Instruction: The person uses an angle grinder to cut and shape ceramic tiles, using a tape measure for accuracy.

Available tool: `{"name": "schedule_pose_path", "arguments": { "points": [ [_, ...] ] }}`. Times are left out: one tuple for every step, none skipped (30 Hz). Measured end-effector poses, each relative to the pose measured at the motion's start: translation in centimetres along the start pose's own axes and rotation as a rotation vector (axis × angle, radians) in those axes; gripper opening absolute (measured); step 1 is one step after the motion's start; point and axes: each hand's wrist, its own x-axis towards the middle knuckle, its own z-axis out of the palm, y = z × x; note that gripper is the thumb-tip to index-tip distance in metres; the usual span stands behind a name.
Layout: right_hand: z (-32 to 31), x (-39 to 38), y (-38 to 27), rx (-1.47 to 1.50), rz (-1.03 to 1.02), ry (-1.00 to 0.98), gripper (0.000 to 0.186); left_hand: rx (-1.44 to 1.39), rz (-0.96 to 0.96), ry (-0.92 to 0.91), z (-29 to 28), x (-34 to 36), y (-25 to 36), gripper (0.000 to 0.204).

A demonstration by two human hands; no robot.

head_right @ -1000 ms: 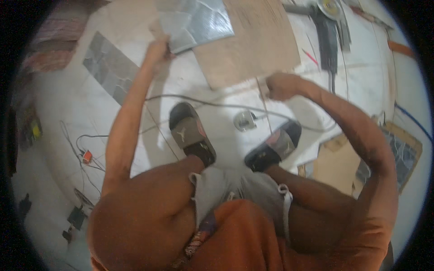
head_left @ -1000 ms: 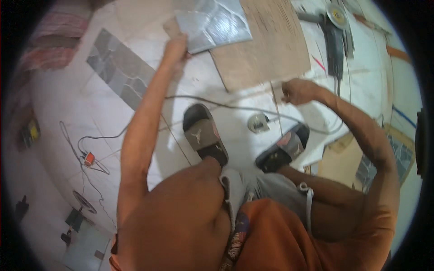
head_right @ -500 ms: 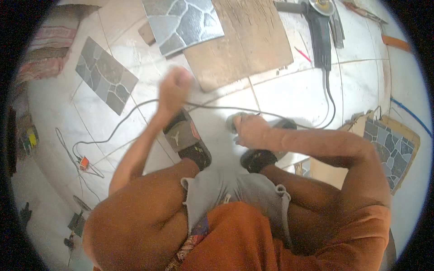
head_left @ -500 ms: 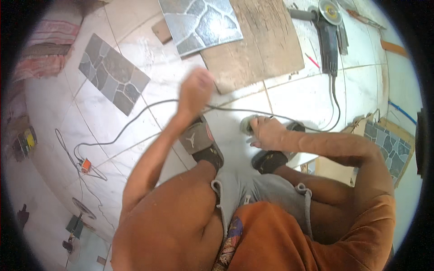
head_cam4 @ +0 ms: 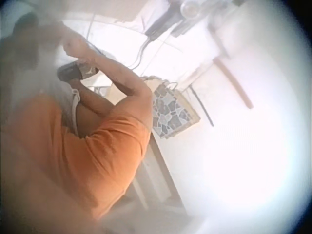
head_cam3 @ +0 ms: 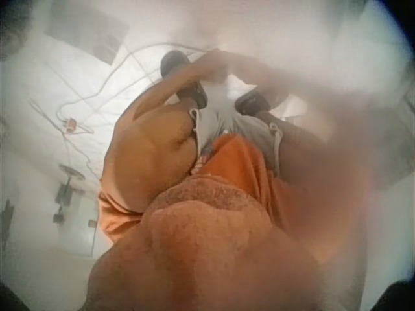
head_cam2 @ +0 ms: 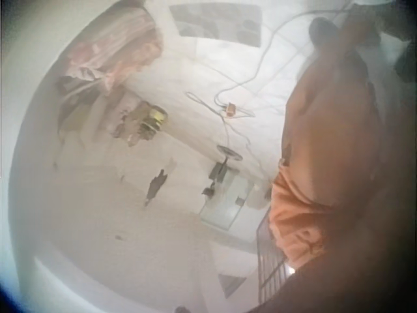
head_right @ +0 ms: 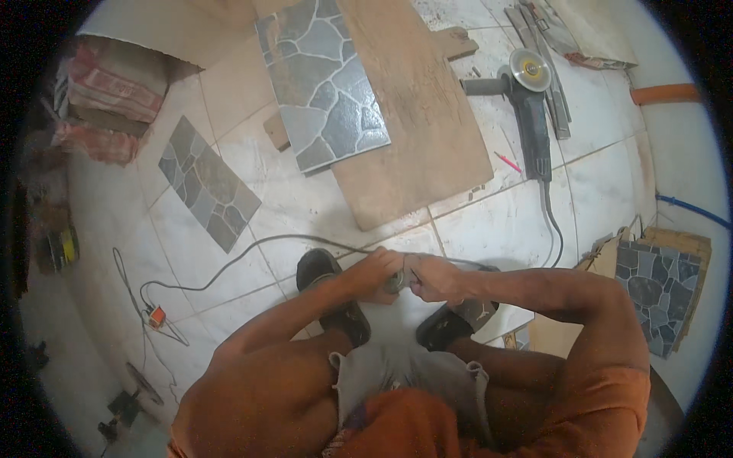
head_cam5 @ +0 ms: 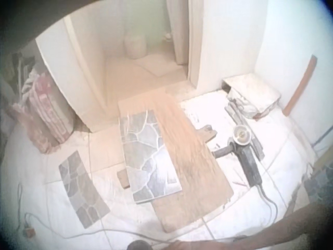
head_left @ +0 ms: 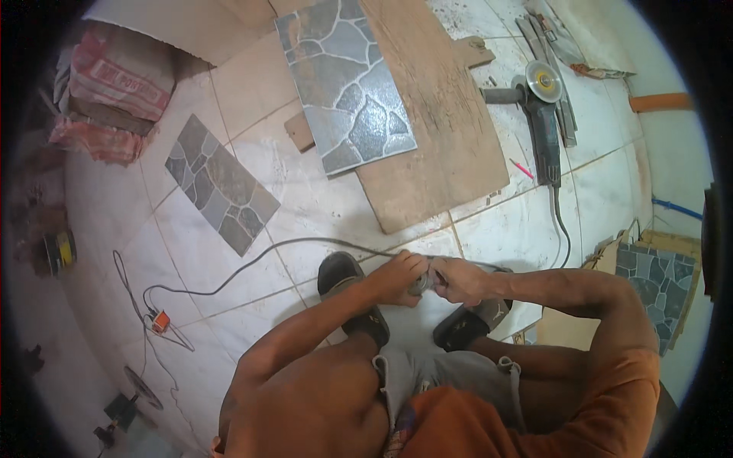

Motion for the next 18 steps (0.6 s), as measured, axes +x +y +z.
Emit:
{"name": "schedule_pose_path", "arguments": {
  "points": [
    [-0.7,-0.1,-0.5,0.102,-0.013,0.008,0.019,-0.079,-0.017,-0.061,-1.2,0.0,0.7,0.06],
    [-1.7,0.5,-0.4,0.196,-0.032,0.051,0.015,-0.073,-0.013,-0.059,-2.6,0.1,1.1,0.06],
    [-3.0,1.0,-0.2,0.293,-0.045,0.097,0.013,-0.158,-0.107,-0.013,-4.4,0.3,1.9,0.057],
    [-4.5,1.8,0.0,0.274,-0.054,0.111,0.013,-0.243,-0.196,0.033,-6.1,0.7,2.4,0.053],
    [-6.2,3.7,-0.4,0.316,0.009,0.047,0.015,-0.205,-0.239,0.163,-7.4,0.5,1.5,0.049],
    [-6.8,5.8,0.8,0.353,-0.057,0.106,0.019,-0.155,-0.257,0.287,-9.1,1.1,0.9,0.045],
    [-8.7,7.6,-0.3,0.384,-0.012,0.034,0.015,-0.084,-0.215,0.331,-11.5,1.1,0.1,0.044],
    [-11.0,9.0,-2.0,0.409,0.038,-0.034,0.015,-0.015,-0.166,0.373,-14.1,1.4,-0.6,0.043],
    [-13.1,10.0,-3.5,0.449,0.011,0.01,0.015,-0.005,-0.224,0.402,-16.5,2.2,-0.6,0.042],
    [-14.8,11.1,-4.7,0.489,-0.019,0.054,0.016,0.009,-0.285,0.43,-19.0,2.8,-0.2,0.041],
    [-15.9,12.5,-5.1,0.604,-0.039,0.101,0.017,-0.071,-0.34,0.455,-21.1,3.3,-0.3,0.041],
    [-17.1,14.0,-5.6,0.715,-0.063,0.145,0.019,-0.149,-0.396,0.485,-23.0,3.5,-0.5,0.041],
    [-18.2,15.3,-5.7,0.764,-0.063,0.201,0.018,-0.149,-0.393,0.49,-24.5,4.1,-1.1,0.041],
    [-19.4,16.4,-5.7,0.813,-0.063,0.257,0.018,-0.158,-0.49,0.486,-26.0,4.6,-1.7,0.04],
    [-20.6,17.7,-5.3,0.811,-0.062,0.252,0.018,-0.167,-0.593,0.481,-27.2,4.9,-2.7,0.038],
    [-21.7,18.8,-5.0,0.802,-0.015,0.346,0.017,-0.169,-0.594,0.484,-28.2,5.0,-3.7,0.038],
    [-22.5,19.8,-4.6,0.792,0.033,0.441,0.016,-0.078,-0.581,0.528,-29.2,4.9,-4.6,0.034],
    [-23.3,20.8,-4.1,0.789,0.034,0.435,0.016,0.013,-0.571,0.574,-30.2,4.6,-5.8,0.03]
  ]
}}
